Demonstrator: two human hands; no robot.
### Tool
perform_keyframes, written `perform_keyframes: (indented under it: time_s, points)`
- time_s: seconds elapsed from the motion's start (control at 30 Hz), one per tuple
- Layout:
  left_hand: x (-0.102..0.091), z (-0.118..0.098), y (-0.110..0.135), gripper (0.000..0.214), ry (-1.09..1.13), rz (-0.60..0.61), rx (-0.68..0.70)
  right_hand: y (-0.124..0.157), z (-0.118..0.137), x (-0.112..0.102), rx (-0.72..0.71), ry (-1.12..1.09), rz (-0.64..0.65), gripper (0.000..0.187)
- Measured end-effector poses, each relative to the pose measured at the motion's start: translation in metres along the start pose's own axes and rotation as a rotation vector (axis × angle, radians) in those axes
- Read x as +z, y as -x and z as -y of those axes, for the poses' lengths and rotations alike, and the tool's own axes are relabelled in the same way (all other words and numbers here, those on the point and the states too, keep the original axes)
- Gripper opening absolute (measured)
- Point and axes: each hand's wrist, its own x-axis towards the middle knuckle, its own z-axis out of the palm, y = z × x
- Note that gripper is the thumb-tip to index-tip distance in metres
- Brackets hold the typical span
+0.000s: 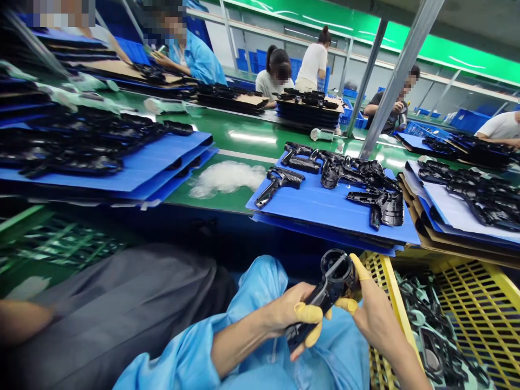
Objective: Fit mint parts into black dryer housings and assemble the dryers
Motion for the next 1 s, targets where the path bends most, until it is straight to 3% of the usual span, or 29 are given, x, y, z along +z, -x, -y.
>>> perform_keyframes:
  time_s: [0.1, 0.23, 0.37, 0.53, 0.7, 0.83, 1.0]
  points:
    - [-0.003, 0.003, 0.003, 0.055, 0.005, 0.021, -0.032, 0.001, 0.010, -0.012, -0.020, -0.074, 0.051, 0.073]
    - [-0.009, 0.004, 0.007, 0.061, -0.032, 0.130, -0.117, 0.004, 0.022, -0.027, -0.054, -0.301, 0.210, 0.096]
    - [-0.017, -0.005, 0.006, 0.059, -0.142, 0.149, -0.125, 0.014, 0.021, -0.017, 0.007, -0.106, 0.083, 0.080]
    - [-0.021, -0.014, 0.004, 0.042, -0.341, 0.053, -0.080, 0.025, 0.023, -0.003, -0.115, 0.062, -0.097, 0.069]
    - [-0.018, -0.003, 0.008, 0.066, -0.276, 0.104, -0.050, 0.030, 0.033, -0.004, -0.226, 0.120, -0.167, 0.070]
    - [-0.015, 0.000, 0.008, 0.070, -0.238, 0.059, -0.049, 0.030, 0.027, -0.001, -0.234, 0.032, -0.135, 0.068]
    - [-0.023, -0.002, 0.003, 0.049, -0.379, 0.105, -0.078, 0.027, 0.026, -0.008, -0.014, -0.180, 0.068, 0.081]
